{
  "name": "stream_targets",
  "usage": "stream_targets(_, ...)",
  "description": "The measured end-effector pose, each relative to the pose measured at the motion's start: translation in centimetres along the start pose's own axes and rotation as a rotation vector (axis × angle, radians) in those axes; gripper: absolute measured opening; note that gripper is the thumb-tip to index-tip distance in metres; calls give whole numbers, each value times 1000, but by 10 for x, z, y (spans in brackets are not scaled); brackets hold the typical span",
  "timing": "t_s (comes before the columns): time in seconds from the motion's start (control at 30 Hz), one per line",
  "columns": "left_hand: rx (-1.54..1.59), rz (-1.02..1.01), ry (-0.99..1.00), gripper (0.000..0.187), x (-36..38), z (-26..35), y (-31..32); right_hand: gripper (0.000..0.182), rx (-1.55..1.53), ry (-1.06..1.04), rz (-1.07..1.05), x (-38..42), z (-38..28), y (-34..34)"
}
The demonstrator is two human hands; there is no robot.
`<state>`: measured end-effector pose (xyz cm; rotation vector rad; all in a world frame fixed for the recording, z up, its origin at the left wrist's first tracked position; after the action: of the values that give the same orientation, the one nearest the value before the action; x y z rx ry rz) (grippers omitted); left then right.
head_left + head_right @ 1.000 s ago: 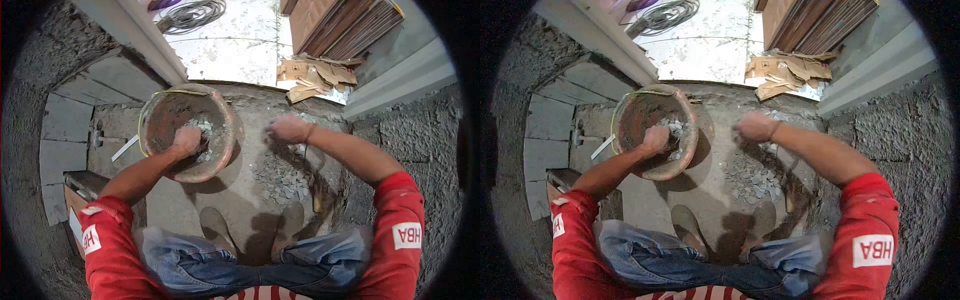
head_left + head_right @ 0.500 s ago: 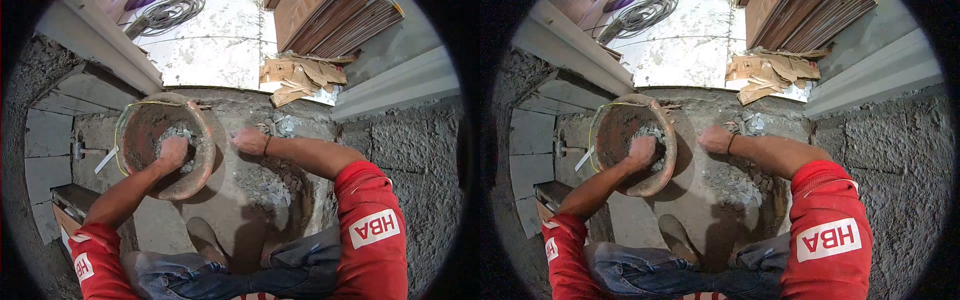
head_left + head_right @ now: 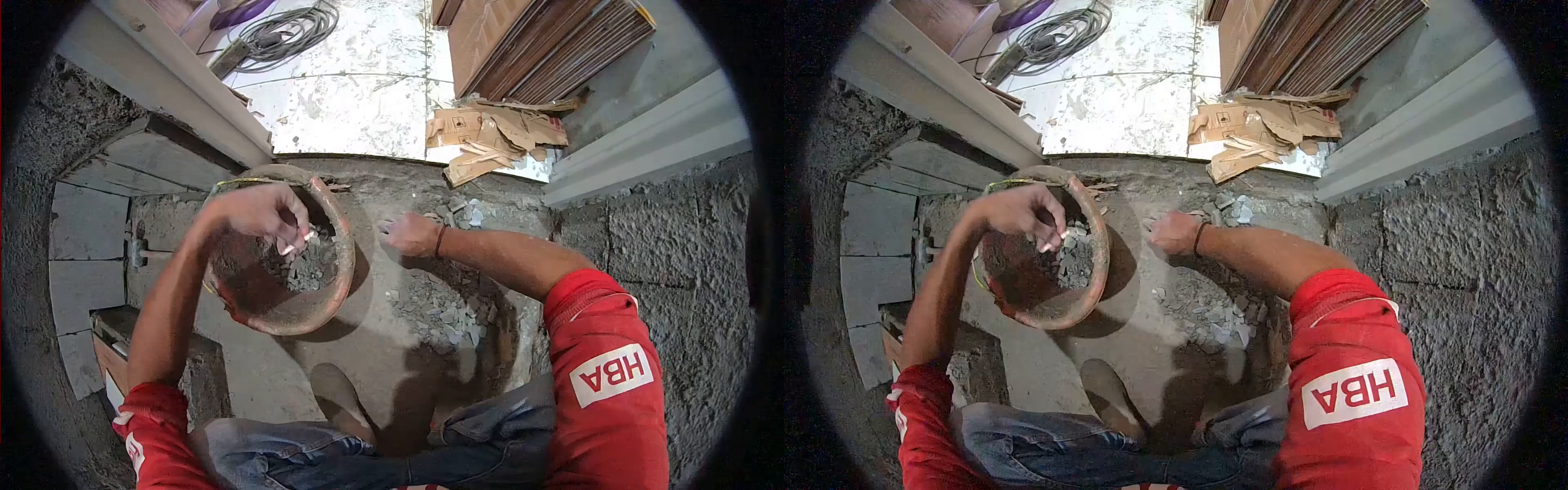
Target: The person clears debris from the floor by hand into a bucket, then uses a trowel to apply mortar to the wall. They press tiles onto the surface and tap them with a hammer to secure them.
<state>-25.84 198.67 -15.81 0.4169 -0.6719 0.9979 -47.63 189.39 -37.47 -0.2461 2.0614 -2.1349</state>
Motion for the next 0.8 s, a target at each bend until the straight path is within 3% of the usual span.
stream_targets(0.03,-1,-2,4,4,5,14,-1,23,28,6,-50,4,1,-6)
stream_targets(0.1,145,-15,282,10,6,48,-7,22,-25,99,-30,13,16,-29)
stream_targets(0.17,146,250,346,12,-15,69,-15,21,-83,182,-9,25,31,-47)
stream_targets(0.23,227,357,451,18,-42,95,-4,22,94,353,91,46,49,-63)
stream_targets(0.27,401,386,474,22,-57,102,5,22,99,348,86,50,51,-59)
stream_targets(0.3,577,409,498,29,-71,107,12,23,95,387,-49,56,54,-44)
stream_targets(0.33,479,301,570,49,-82,118,17,24,95,428,-190,65,57,-34)
stream_targets(0.37,487,289,588,49,-87,117,22,24,110,432,-207,72,54,-28)
stream_targets(0.43,435,393,575,63,-95,112,27,25,100,484,-163,70,43,-26)
stream_targets(0.47,264,458,642,65,-106,102,15,24,94,458,-328,66,42,-16)
stream_targets(0.5,268,449,652,65,-107,92,3,24,101,464,-338,64,41,-21)
stream_targets(0.57,43,612,460,62,-98,59,-26,20,91,473,2,57,34,-55)
stream_targets(0.6,-34,697,482,56,-85,48,-37,17,-19,453,59,55,36,-68)
stream_targets(0.7,-388,893,544,40,-41,27,-56,15,-140,458,-17,54,54,-92)
stream_targets(0.73,-547,935,562,40,-27,23,-55,17,-96,468,-135,57,64,-84)
stream_targets(0.77,-656,903,511,42,-16,17,-56,17,-105,472,-133,64,74,-83)
stream_targets(0.8,-494,832,359,43,-7,11,-57,13,-112,455,-202,68,79,-93)
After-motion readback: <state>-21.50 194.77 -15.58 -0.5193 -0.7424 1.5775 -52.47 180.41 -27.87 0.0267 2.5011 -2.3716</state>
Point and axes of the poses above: each hand's wrist, its own x-axis away from the middle knuckle, its own y-axis out of the palm, z = x × y, the point moved 5 cm from there along -x, towards the middle knuckle, and after that the axes turned 14 degrees about x, right-handed, at the moved point
